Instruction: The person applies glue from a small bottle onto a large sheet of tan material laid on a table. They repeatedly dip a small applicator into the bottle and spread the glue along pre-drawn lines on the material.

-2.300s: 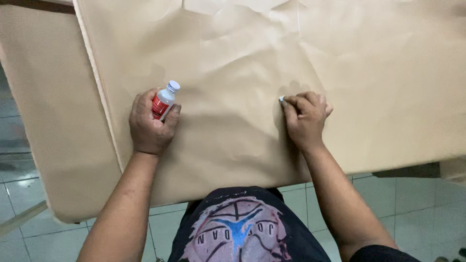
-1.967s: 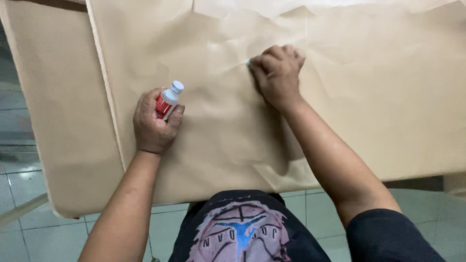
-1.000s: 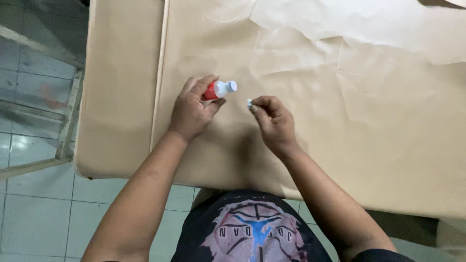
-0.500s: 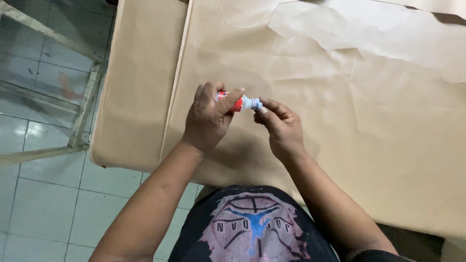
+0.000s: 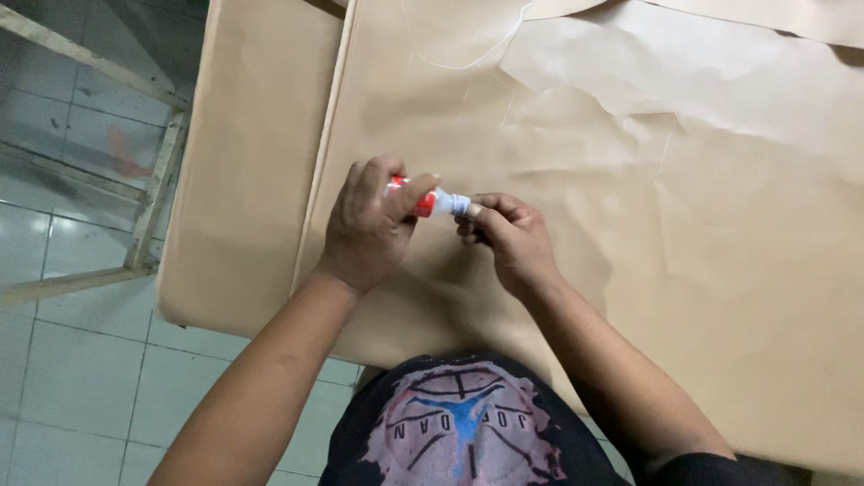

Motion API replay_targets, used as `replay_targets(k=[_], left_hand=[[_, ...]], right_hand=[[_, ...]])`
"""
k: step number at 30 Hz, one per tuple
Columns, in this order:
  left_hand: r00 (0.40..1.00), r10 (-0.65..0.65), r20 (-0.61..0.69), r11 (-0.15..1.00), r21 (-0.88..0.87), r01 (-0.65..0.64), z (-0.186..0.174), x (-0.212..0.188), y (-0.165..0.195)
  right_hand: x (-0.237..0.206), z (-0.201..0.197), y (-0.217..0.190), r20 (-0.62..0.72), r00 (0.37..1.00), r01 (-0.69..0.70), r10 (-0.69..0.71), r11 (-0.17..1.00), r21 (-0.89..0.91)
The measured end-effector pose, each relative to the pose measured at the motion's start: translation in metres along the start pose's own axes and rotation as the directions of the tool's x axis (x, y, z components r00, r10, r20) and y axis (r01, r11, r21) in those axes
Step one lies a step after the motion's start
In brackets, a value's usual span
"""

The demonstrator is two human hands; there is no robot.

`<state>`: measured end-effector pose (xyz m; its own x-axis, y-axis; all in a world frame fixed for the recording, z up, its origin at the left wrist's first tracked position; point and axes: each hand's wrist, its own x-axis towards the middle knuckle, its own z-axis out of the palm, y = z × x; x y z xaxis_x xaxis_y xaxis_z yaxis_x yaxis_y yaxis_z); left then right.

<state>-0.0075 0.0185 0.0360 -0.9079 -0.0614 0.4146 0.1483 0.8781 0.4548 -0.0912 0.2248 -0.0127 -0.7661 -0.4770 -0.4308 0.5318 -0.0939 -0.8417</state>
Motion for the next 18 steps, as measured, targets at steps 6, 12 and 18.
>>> replay_targets(k=[6, 12, 18], left_hand=[[0.957, -0.292, -0.008, 0.928, -0.246, 0.281, 0.003, -0.026, -0.037], [0.959, -0.276, -0.071, 0.932, -0.264, 0.248, 0.009, -0.047, -0.061], [0.950, -0.297, -0.091, 0.921, -0.288, 0.261, 0.015, -0.049, -0.065]], right_hand=[[0.077, -0.048, -0.042, -0.021, 0.830, 0.350, -0.558, 0.550, -0.758], [0.083, -0.033, -0.056, 0.296, 0.681, 0.421, -0.669, 0.028, -0.907], [0.074, -0.029, -0.040, 0.402, 0.649, 0.440, -0.646, -0.113, -0.891]])
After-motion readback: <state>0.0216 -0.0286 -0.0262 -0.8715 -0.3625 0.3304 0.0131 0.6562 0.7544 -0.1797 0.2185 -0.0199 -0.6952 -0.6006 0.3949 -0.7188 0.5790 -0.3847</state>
